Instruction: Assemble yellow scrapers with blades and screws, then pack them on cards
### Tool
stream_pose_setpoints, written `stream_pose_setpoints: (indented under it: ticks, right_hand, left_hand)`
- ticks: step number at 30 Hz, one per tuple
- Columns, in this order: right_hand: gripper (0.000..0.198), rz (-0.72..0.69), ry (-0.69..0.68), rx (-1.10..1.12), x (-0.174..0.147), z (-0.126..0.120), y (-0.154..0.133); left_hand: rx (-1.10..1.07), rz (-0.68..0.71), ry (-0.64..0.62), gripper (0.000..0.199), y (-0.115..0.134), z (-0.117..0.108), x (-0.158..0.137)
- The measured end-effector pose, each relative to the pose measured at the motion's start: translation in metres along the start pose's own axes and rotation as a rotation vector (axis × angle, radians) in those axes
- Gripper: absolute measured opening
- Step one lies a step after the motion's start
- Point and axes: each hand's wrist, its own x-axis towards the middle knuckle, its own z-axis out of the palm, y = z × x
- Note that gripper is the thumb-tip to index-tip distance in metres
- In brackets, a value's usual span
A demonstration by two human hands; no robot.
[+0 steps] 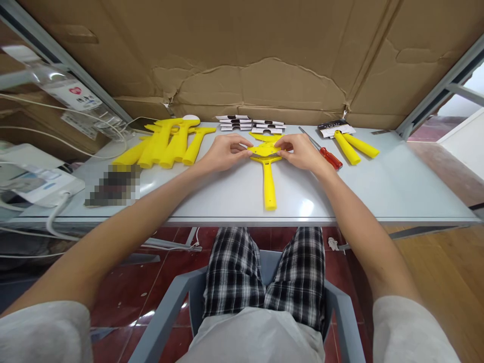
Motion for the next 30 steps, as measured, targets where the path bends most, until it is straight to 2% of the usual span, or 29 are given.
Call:
stream_pose_setpoints:
  ticks: [12, 22, 30]
  right_hand:
    - [0.029, 0.014, -0.021, -0.019, 0.0, -0.0015, 0.0006]
    - [0.031, 0.036, -0.018, -0.076, -0.0004, -0.0038, -0.0014]
    - [0.029, 0.023, -0.011, -0.107, 0.0, -0.0042, -0.0025]
  left_hand:
    - [0.012, -0.006, -0.015, 0.025, 0.0029, 0.0, -0.0008]
    - [0.228, 0.062, -0.011, 0.026, 0.0047, -0.0005, -0.0009]
    - [0.284, 0.085, -0.042, 0.028, 0.0025, -0.0013, 0.0014]
